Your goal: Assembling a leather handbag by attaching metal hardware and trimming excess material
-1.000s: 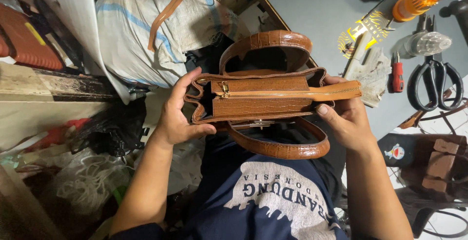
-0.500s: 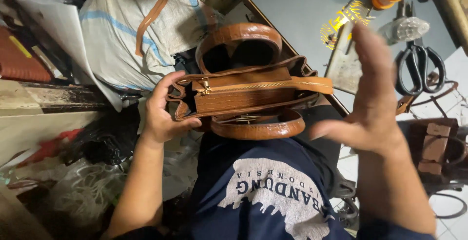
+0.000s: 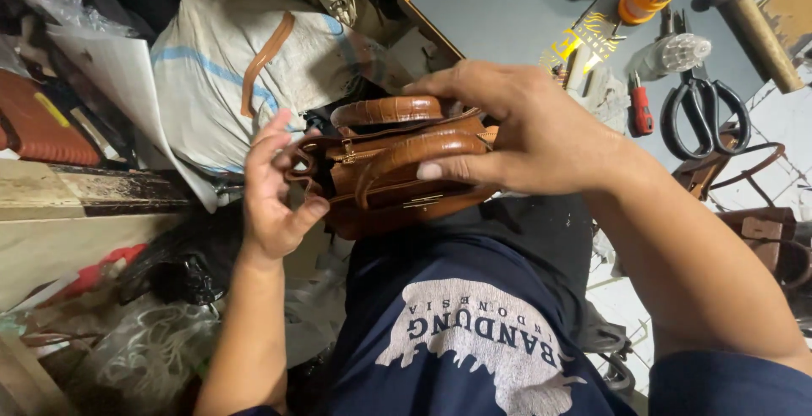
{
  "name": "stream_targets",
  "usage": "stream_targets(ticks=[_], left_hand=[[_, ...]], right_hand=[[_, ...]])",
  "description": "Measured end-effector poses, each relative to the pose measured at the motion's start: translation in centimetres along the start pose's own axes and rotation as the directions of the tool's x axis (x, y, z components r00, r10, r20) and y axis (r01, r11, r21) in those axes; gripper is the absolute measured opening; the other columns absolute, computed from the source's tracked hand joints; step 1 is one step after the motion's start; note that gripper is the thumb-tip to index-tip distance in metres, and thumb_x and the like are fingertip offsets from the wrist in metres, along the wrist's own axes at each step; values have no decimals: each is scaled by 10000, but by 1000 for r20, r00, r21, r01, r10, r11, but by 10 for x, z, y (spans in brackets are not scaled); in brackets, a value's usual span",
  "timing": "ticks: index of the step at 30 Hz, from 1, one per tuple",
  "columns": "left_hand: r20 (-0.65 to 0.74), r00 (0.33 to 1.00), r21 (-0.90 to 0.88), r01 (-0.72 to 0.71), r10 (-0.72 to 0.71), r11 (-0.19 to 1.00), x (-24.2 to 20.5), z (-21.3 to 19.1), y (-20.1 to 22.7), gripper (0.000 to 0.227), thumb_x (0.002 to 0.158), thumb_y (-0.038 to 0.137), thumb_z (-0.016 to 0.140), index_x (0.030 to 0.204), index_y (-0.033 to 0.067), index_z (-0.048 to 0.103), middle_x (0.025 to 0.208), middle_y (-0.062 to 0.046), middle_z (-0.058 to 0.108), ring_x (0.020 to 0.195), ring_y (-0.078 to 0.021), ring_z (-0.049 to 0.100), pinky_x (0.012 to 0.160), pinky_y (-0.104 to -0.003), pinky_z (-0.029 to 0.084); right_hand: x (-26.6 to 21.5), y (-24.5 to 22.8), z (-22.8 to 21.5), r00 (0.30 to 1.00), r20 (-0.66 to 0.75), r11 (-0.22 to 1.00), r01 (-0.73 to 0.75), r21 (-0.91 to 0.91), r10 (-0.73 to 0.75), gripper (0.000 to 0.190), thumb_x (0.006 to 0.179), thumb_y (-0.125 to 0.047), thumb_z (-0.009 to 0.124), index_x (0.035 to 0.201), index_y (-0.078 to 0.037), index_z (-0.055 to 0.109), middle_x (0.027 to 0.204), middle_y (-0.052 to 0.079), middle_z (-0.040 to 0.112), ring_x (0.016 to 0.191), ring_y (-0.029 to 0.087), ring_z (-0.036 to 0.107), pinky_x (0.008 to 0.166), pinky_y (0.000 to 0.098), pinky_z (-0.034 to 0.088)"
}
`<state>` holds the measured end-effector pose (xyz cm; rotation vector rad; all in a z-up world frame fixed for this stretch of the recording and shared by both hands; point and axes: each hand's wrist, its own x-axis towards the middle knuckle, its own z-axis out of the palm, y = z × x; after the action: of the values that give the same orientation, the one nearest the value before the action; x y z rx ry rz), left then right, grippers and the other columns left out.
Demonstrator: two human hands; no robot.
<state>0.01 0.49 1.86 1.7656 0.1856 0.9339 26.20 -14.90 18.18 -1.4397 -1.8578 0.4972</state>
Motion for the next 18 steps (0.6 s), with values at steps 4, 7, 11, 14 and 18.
stream_targets(ticks=[4,7,11,14,18], left_hand=[[111,979,539,-204,171,817,15,6,29,578,884,572,642,1195,85,624,1368,-162,423,1292,-384,445,1137,-527,399],[298,944,698,-318,143,642,26,21,45,709,742,635,765,1198,98,688,1226,-61,611,1138,-248,553,1056,-451,427],[437,896,755,-319,-78,573,31,31,32,645,849,667,690,1246,160,717,1392,5,616,1240,-240,539,1074,-446,403],[418,899,595,-161,-132,787,48,34,47,559,721,445,871,1092,38,772,1135,-134,751,1062,-300,677,964,-433,442],[361,913,303,-306,189,902,49,30,19,389,726,223,947,908,64,642,1189,-116,725,914,-294,756,797,-395,608]], right_hand=[[-6,-2,2,1000,11,1000,2,3,-2,593,801,-172,861,1275,81,610,1105,150,731,855,250,702,765,334,544],[-9,-2,3,1000,2,1000,-2,-3,2,602,803,-188,852,1286,74,606,1081,142,718,844,254,688,770,338,534],[-12,1,2,999,24,999,-34,7,34,678,789,-257,837,1326,52,562,1133,157,691,927,282,686,826,366,533],[-8,1,2,999,22,999,-50,20,49,770,787,-339,857,1371,49,539,1122,141,679,918,258,684,819,351,544],[-7,3,-1,997,61,998,-45,45,42,646,813,-285,813,1302,75,592,1069,150,693,832,256,671,733,336,536]])
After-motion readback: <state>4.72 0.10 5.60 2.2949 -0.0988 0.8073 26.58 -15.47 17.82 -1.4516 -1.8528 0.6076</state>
